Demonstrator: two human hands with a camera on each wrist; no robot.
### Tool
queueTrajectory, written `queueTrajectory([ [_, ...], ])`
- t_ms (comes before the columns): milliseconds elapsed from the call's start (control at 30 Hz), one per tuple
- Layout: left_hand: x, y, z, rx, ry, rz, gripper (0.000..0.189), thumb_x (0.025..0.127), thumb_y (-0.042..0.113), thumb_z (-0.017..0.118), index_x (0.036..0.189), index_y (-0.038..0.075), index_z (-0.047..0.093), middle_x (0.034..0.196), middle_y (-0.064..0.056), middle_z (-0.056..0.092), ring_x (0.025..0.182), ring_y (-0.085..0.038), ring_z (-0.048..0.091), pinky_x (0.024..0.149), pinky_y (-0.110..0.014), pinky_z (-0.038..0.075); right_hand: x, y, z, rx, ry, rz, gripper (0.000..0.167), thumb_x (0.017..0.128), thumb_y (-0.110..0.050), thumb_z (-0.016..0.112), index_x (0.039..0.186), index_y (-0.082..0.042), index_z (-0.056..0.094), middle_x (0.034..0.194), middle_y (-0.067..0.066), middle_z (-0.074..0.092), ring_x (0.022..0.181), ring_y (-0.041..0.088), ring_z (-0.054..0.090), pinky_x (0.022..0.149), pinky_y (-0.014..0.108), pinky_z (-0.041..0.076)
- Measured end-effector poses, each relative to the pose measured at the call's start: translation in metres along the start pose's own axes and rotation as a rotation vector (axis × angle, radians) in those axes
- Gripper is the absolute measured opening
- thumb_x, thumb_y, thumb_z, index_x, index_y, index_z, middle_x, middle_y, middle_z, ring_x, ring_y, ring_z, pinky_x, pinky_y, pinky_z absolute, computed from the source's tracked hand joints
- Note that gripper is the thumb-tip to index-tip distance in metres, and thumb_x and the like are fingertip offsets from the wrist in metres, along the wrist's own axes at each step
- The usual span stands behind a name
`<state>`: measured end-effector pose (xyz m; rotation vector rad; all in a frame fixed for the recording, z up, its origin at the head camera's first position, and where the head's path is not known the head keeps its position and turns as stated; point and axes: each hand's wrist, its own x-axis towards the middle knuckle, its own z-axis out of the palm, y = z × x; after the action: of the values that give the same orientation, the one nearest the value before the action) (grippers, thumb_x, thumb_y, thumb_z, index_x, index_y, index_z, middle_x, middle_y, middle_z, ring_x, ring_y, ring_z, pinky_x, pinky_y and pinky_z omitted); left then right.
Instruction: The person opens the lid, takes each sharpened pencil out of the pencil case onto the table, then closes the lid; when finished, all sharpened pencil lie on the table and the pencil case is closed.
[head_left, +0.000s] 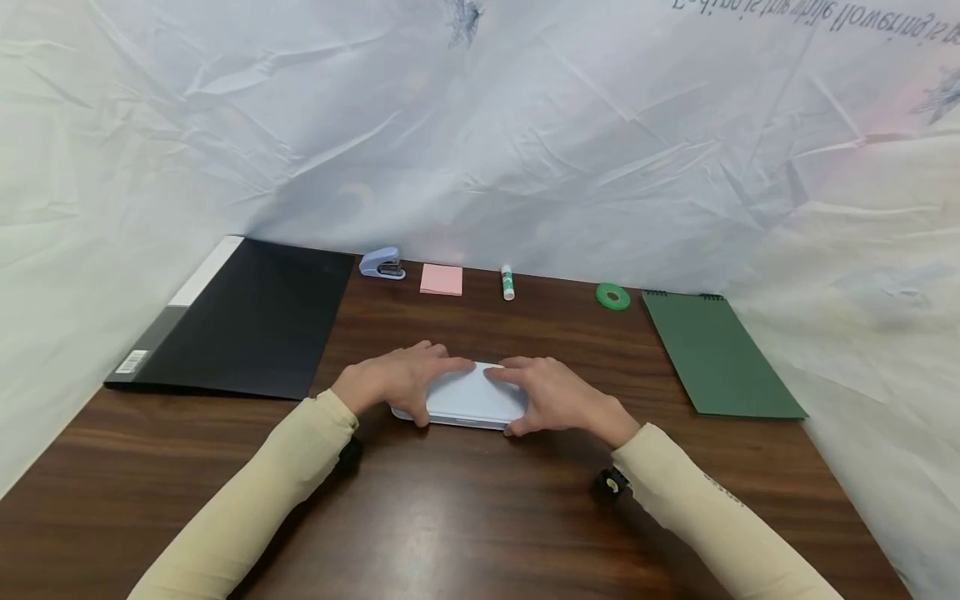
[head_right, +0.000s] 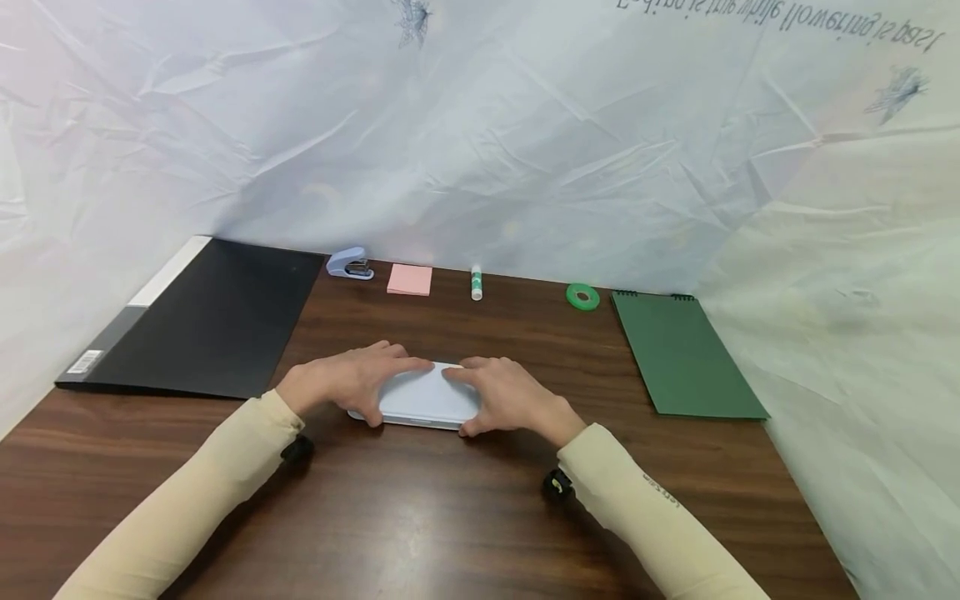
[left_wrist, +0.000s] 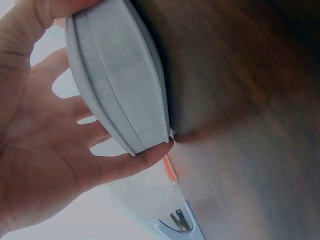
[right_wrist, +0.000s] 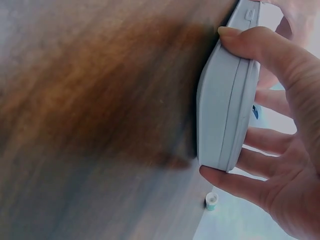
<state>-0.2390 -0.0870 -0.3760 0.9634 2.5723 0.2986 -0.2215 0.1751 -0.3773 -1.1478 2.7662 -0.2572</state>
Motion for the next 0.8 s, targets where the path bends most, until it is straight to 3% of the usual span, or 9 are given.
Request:
queueTrajectory([
  [300, -0.001, 0.002, -0.001, 0.0, -0.004, 0.0, 0.099, 0.07, 0.021, 0.09, 0.153, 0.032, 0.037, 0.136, -0.003, 0.051, 0.119, -0.023, 0.045, 0.096, -0.045, 0.047, 0.005, 0.004, -0.004, 0.012, 0.014, -0.053, 0.078, 0.072, -0.043, 0.086, 0.139, -0.012, 0.06, 0.133, 0.018, 0.064, 0.113, 0.028, 0.068, 0.091, 0.041, 0.055],
  [567, -0.001, 0.001, -0.004, -0.006, 0.008, 0.017, 0.101, 0.069, 0.018, 0.091, 0.153, 0.033, 0.036, 0.136, -0.003, 0.052, 0.117, -0.022, 0.045, 0.096, -0.043, 0.046, 0.007, 0.009, -0.014, 0.148, -0.013, -0.063, 0.065, 0.076, -0.03, 0.078, 0.136, -0.011, 0.063, 0.13, 0.008, 0.067, 0.098, 0.014, 0.067, 0.08, 0.031, 0.053],
  [800, -0.004, -0.003, -0.005, -0.007, -0.015, 0.035, 0.101, 0.073, 0.019, 0.088, 0.156, 0.031, 0.032, 0.139, -0.005, 0.05, 0.12, -0.023, 0.046, 0.098, -0.044, 0.045, -0.001, 0.008, -0.006, 0.192, -0.053, -0.019, 0.073, 0.081, -0.03, 0.073, 0.148, -0.014, 0.049, 0.147, 0.009, 0.053, 0.111, 0.019, 0.061, 0.087, 0.035, 0.05],
])
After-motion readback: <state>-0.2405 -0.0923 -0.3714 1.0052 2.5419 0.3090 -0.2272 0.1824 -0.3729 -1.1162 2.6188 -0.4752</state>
